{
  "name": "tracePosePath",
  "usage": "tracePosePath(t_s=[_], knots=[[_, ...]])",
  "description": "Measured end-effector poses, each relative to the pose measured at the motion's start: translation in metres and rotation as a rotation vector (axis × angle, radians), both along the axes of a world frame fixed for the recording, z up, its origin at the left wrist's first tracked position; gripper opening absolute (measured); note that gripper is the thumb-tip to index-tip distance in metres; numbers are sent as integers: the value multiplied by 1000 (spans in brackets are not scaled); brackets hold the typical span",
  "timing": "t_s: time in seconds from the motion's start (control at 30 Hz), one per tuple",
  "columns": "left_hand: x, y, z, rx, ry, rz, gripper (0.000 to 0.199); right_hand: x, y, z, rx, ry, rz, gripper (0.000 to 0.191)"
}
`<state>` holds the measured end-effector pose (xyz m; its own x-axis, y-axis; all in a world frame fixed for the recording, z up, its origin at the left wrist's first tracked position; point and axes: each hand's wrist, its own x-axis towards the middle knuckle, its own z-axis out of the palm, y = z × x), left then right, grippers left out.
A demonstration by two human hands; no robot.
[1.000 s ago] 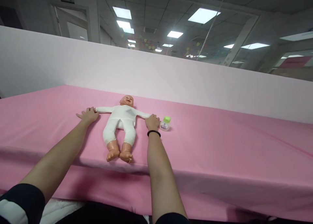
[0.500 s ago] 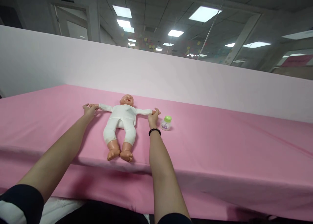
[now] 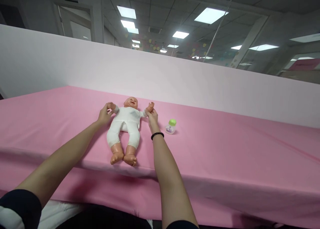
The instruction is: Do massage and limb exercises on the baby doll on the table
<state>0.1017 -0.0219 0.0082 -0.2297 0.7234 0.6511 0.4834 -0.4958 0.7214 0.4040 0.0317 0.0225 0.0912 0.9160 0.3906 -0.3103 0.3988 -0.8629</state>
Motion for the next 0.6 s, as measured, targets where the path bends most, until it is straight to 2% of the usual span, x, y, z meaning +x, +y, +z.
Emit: tracePosePath(t_s=[0.1,0.17,0.23,0.3,0.4,0.47,0.53,0.6], knots=[[3,-6,5,86,413,-148,37,-12,-14,5,188,-290,213,56],[2,-8,8,97,565,-171,38,-17,-24,8,246,-532,314,48],[-1,-8,9,89,624,-153,40,-21,-33,10,285,-686,309,45],[-2,-8,8,72,634,-144,40,-23,-39,12,315,-734,262,44],[-3,-8,5,61,546,-149,38,-24,-41,13,340,-707,268,42],[-4,-6,2,57,387,-135,36,-24,-36,14,338,-617,261,41],[-8,-1,1,32,126,-61,36,-21,-26,13,311,-468,169,47],[-13,7,0,-22,-197,30,37,-15,-13,10,230,-298,-12,56]])
